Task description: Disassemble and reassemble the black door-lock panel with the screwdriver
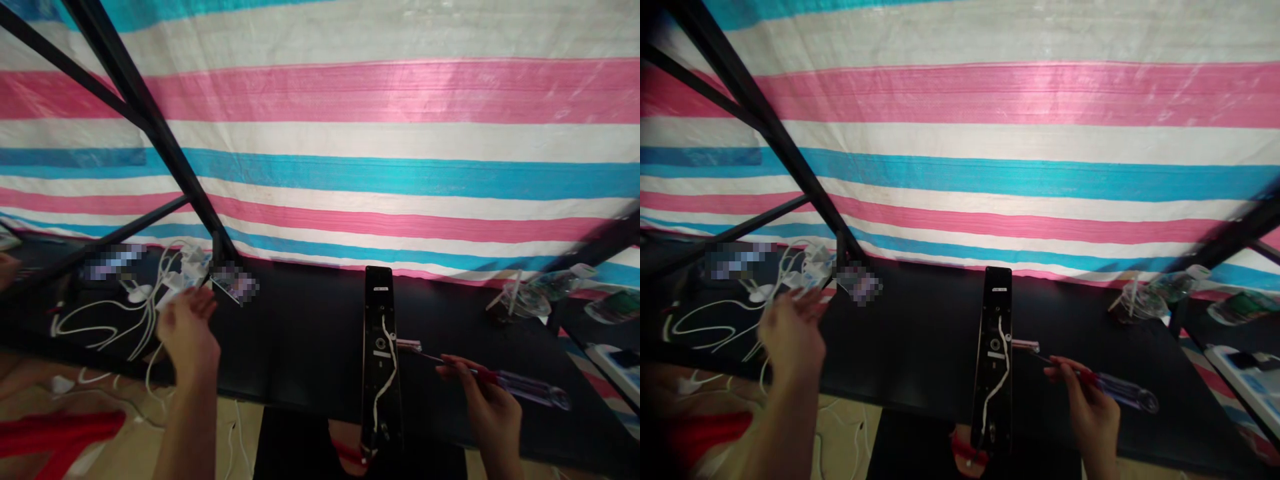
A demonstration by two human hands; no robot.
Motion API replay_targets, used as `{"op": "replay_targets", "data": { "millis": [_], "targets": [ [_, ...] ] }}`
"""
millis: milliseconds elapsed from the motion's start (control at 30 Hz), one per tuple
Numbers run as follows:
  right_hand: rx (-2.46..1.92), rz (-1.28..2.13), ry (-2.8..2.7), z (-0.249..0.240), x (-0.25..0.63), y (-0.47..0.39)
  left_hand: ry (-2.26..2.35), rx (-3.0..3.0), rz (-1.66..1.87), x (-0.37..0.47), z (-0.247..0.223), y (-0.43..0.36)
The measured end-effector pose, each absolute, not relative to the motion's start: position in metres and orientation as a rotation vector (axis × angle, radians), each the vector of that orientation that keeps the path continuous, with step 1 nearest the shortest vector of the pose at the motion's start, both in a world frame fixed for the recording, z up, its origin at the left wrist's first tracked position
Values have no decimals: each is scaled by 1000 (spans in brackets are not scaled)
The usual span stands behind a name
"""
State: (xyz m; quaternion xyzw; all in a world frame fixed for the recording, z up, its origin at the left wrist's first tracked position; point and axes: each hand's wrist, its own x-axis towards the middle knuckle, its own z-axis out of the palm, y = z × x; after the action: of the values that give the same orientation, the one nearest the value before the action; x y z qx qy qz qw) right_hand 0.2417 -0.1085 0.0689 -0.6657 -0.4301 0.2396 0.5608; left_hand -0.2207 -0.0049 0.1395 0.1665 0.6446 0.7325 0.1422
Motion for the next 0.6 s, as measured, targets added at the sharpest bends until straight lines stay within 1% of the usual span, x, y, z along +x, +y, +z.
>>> {"op": "replay_targets", "data": {
  "millis": [67,133,200,267,367,467,533,600],
  "targets": [
    [-1590,553,-1014,65,246,-110,1737,376,1980,-204,108,-12],
    [-1597,544,-1007,62,247,-111,1634,410,1792,-169,74,-24],
    [-1587,549,-1003,60,244,-112,1521,652,1575,-124,49,-37],
    [-1562,570,-1002,60,238,-111,1445,863,1389,-79,36,-50],
    [-1506,607,-999,60,229,-109,1331,990,1238,-28,33,-63],
    [-1457,646,-994,60,226,-110,1244,1021,1124,-9,40,-66],
    [-1442,667,-984,62,227,-111,1256,1064,1156,-11,48,-63],
    [-1442,667,-976,65,229,-113,1319,1100,1286,-17,60,-59]
  ]
}}
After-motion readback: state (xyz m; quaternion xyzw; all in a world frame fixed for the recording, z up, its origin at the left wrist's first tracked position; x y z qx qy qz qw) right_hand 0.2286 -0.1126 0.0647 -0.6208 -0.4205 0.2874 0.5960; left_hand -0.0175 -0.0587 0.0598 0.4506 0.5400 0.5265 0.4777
